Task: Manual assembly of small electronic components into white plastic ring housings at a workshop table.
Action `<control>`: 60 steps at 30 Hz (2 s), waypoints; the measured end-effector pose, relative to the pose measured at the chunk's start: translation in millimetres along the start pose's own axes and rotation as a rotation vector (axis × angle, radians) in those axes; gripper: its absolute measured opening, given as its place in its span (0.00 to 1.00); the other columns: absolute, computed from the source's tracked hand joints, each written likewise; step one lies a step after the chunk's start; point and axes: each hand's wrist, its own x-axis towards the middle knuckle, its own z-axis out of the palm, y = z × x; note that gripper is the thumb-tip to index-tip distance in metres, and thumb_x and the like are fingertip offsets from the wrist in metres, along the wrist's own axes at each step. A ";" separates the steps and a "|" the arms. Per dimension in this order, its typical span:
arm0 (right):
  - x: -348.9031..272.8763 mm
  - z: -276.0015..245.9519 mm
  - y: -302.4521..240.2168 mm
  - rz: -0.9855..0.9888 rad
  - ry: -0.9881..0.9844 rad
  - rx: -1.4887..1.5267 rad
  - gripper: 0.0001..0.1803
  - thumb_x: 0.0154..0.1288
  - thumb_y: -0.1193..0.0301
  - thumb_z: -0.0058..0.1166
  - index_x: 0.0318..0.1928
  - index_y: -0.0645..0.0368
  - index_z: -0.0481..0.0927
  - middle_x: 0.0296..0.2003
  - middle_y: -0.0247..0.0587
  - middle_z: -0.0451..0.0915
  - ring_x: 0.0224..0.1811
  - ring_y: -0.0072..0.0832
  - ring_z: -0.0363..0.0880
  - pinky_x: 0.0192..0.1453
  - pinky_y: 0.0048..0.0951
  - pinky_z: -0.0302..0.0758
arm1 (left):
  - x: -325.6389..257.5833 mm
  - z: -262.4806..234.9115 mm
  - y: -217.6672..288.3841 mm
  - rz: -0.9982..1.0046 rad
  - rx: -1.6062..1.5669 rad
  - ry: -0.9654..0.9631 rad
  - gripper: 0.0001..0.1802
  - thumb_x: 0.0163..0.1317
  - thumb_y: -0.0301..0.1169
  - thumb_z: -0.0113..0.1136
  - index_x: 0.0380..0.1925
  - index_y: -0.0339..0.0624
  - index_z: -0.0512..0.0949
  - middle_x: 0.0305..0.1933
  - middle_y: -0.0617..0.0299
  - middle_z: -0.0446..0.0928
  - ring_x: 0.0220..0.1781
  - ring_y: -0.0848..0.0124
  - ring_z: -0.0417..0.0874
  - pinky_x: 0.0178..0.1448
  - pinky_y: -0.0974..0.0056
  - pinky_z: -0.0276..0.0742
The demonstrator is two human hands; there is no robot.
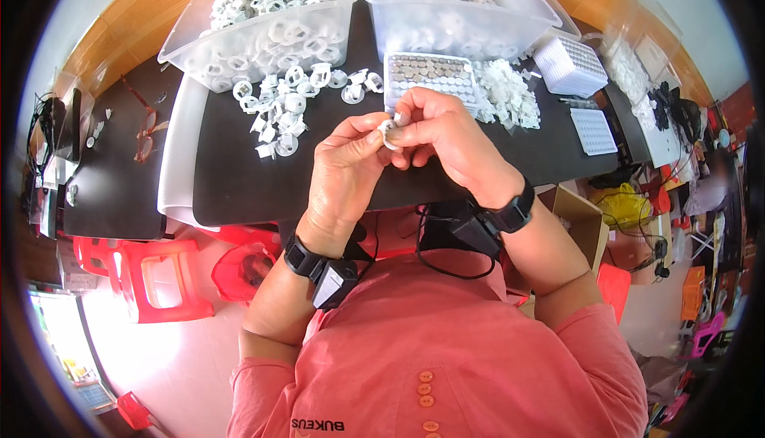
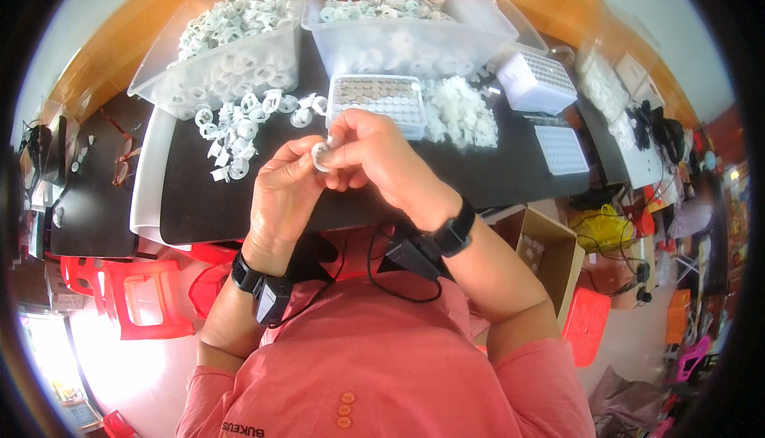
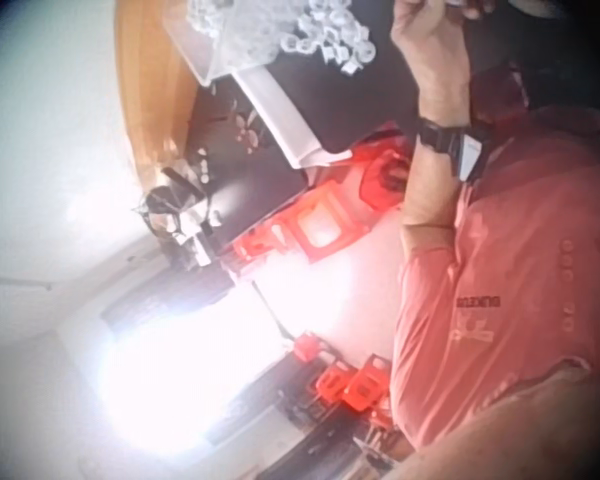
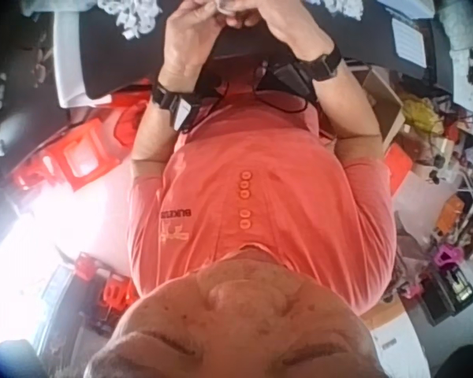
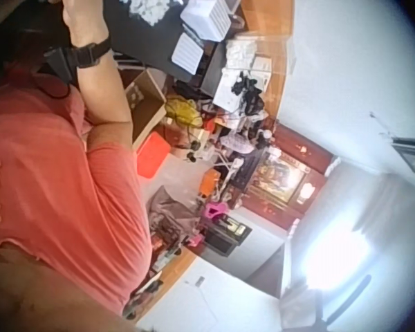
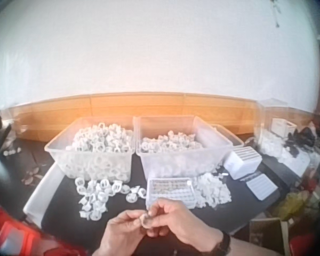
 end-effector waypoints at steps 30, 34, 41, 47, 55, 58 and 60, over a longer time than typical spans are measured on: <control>-17.1 17.3 17.3 -0.187 0.144 -0.070 0.05 0.70 0.74 0.61 0.41 0.61 0.79 0.34 0.33 0.83 0.34 0.19 0.84 0.33 0.19 0.73 | -0.4 -6.0 -1.9 0.005 -0.107 0.009 0.13 0.67 0.26 0.64 0.49 0.32 0.81 0.43 0.54 0.83 0.39 0.64 0.83 0.47 0.59 0.80; -22.1 23.4 18.7 -0.244 0.173 -0.047 0.08 0.66 0.79 0.63 0.43 0.63 0.79 0.34 0.36 0.83 0.35 0.20 0.83 0.35 0.20 0.75 | -1.7 0.1 1.5 -0.036 -0.168 0.041 0.13 0.67 0.24 0.65 0.49 0.31 0.81 0.44 0.54 0.83 0.42 0.65 0.82 0.47 0.60 0.79; -22.2 25.2 21.9 -0.236 0.221 -0.002 0.10 0.63 0.82 0.64 0.43 0.64 0.78 0.34 0.37 0.82 0.34 0.21 0.82 0.38 0.21 0.77 | -3.1 0.8 -0.8 -0.009 -0.040 0.056 0.17 0.61 0.25 0.69 0.50 0.35 0.81 0.47 0.57 0.82 0.44 0.66 0.81 0.48 0.61 0.77; -19.2 26.7 24.8 -0.290 0.206 -0.021 0.09 0.64 0.82 0.63 0.43 0.64 0.79 0.34 0.37 0.82 0.34 0.21 0.82 0.39 0.22 0.78 | -3.6 0.4 -0.8 0.012 -0.117 0.070 0.14 0.64 0.20 0.65 0.50 0.30 0.80 0.44 0.53 0.83 0.43 0.65 0.83 0.48 0.60 0.80; -20.8 22.1 19.3 -0.216 0.194 0.037 0.07 0.68 0.75 0.63 0.43 0.62 0.79 0.35 0.37 0.83 0.35 0.24 0.85 0.37 0.21 0.77 | -1.8 1.7 1.9 -0.027 -0.146 0.061 0.14 0.66 0.23 0.64 0.50 0.30 0.80 0.40 0.55 0.83 0.37 0.66 0.81 0.45 0.60 0.79; -19.9 17.9 18.1 -0.195 0.153 0.028 0.07 0.69 0.74 0.63 0.43 0.62 0.79 0.35 0.37 0.83 0.34 0.25 0.85 0.37 0.21 0.76 | 0.8 -1.2 2.9 -0.049 -0.152 0.005 0.14 0.66 0.23 0.64 0.50 0.30 0.80 0.40 0.55 0.82 0.37 0.67 0.81 0.45 0.61 0.79; -20.0 16.2 18.4 -0.190 0.140 0.009 0.07 0.69 0.73 0.63 0.43 0.61 0.79 0.34 0.37 0.83 0.34 0.25 0.85 0.36 0.22 0.76 | 0.5 1.5 3.8 -0.068 -0.154 -0.051 0.14 0.66 0.23 0.64 0.50 0.30 0.81 0.39 0.55 0.82 0.37 0.67 0.81 0.45 0.61 0.79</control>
